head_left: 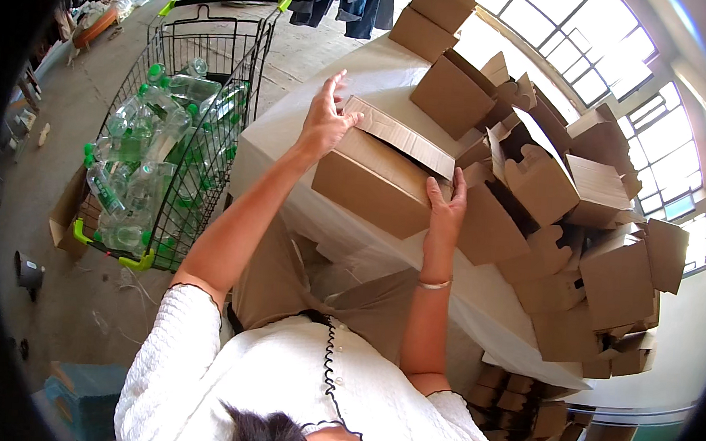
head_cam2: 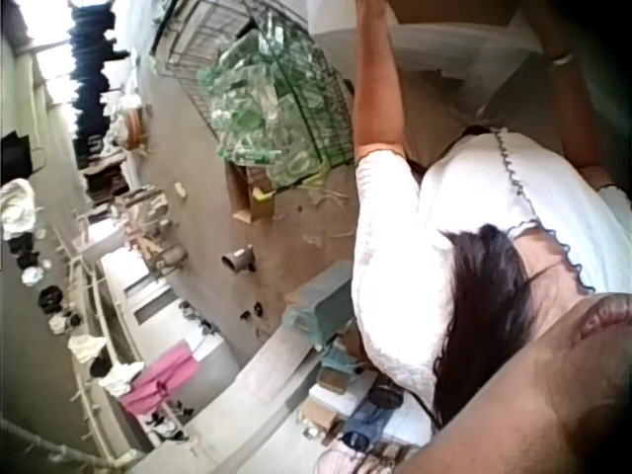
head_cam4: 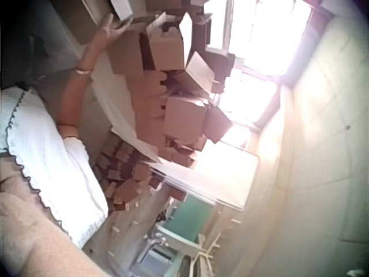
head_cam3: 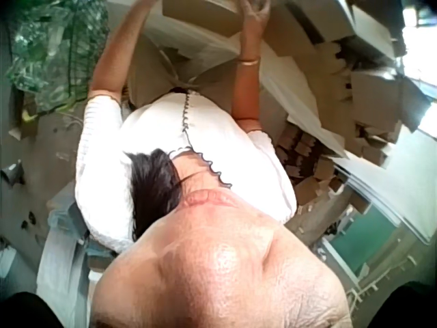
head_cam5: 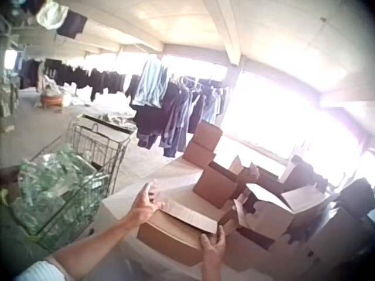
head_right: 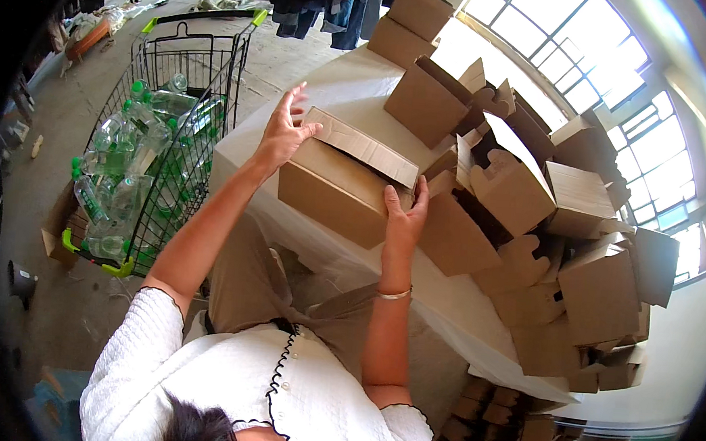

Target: The person picks up plastic water bottles one at a time from a metal cart and places them into cardboard boxes on a table, then folds the box flaps and stacks the filled boxes.

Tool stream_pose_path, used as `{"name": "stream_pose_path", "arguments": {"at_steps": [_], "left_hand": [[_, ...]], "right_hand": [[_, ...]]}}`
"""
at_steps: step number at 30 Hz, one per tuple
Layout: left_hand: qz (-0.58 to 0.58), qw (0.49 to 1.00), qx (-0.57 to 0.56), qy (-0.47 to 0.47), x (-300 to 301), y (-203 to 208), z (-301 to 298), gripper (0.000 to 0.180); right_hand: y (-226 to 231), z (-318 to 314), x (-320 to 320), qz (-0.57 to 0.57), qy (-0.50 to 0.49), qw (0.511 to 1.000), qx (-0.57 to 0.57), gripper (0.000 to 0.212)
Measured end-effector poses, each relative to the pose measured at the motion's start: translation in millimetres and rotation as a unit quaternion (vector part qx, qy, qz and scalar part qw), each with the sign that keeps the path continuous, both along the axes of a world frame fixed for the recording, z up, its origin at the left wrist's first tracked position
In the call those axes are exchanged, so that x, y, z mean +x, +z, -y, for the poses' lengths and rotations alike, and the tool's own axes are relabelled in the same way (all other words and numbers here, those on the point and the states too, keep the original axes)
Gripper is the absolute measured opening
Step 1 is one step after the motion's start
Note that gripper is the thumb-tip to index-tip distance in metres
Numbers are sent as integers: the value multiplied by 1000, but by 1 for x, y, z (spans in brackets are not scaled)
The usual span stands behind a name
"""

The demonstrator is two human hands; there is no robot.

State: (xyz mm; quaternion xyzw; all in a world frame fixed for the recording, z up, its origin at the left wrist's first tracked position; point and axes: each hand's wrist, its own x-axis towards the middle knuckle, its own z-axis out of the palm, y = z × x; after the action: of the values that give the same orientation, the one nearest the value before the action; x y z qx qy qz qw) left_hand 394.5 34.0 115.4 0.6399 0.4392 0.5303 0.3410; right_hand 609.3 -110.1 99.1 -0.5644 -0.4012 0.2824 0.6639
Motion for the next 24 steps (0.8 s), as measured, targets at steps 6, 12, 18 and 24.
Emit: {"name": "stream_pose_path", "arguments": {"at_steps": [6, 12, 18, 24], "left_hand": [[178, 916, -302, -197, -14, -11, -12, 75], [138, 940, -244, -194, -17, -20, -17, 74], [164, 929, -261, -204, -35, -24, -24, 71], [201, 925, -244, -211, -41, -32, -27, 67]], "right_hand": [[-18, 13, 34, -276, 135, 948, -78, 68], [-38, 28, 41, -268, 114, 933, -210, 74], [-42, 23, 53, -176, 191, 933, -249, 84], [15, 14, 54, -191, 347, 884, -247, 102]]}}
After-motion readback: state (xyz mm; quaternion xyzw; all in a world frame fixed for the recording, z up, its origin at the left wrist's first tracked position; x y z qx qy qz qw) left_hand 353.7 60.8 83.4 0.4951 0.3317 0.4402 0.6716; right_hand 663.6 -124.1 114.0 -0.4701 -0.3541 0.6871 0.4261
